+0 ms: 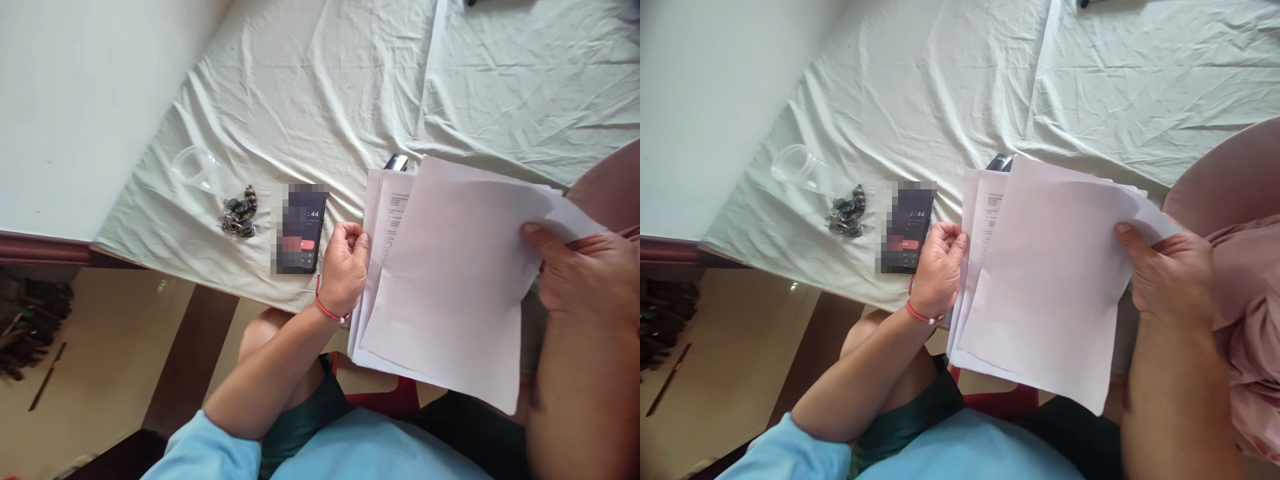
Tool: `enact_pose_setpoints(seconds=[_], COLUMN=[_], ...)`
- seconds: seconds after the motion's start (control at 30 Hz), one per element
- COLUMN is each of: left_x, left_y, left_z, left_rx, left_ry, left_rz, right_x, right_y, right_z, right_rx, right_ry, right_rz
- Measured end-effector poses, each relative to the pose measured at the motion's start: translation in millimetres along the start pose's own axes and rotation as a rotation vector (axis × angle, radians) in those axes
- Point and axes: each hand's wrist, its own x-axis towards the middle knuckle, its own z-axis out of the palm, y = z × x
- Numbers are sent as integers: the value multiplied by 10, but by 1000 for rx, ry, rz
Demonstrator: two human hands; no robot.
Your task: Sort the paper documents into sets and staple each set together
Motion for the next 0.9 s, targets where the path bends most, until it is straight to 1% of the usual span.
enact_pose_setpoints(seconds=[0.07, 0.1, 0.2, 0.27, 0.33, 0.4, 0.5, 0.67, 0.77, 0.9], left_x=[-15, -23, -42, -50, -55, -58, -60, -66, -76, -90], left_y=[18, 27, 53, 65, 73, 73, 54, 34, 62, 93], left_z=[6, 11, 27, 36, 42, 43, 36, 42, 71, 97], left_rx=[-42, -52, -26, 20, 58, 79, 77, 38, -39, -113], left_ry=[-10, -9, 4, 5, 6, 12, 14, 3, -15, -58], left_rz=[-15, -17, 13, 53, 83, 92, 88, 28, -29, -74], right_x=[12, 24, 76, 111, 131, 136, 132, 133, 128, 134], right_y=[22, 42, 130, 184, 215, 221, 208, 181, 165, 179], right_z=[14, 16, -5, -30, -54, -68, -63, -2, 25, 28], right_rx=[40, 51, 81, 130, 152, 111, 87, 180, 248, 233], right_ry=[32, 39, 30, 44, 81, 110, 112, 136, 112, 127], right_rz=[38, 22, -105, -149, -145, -124, -112, -121, -113, -97])
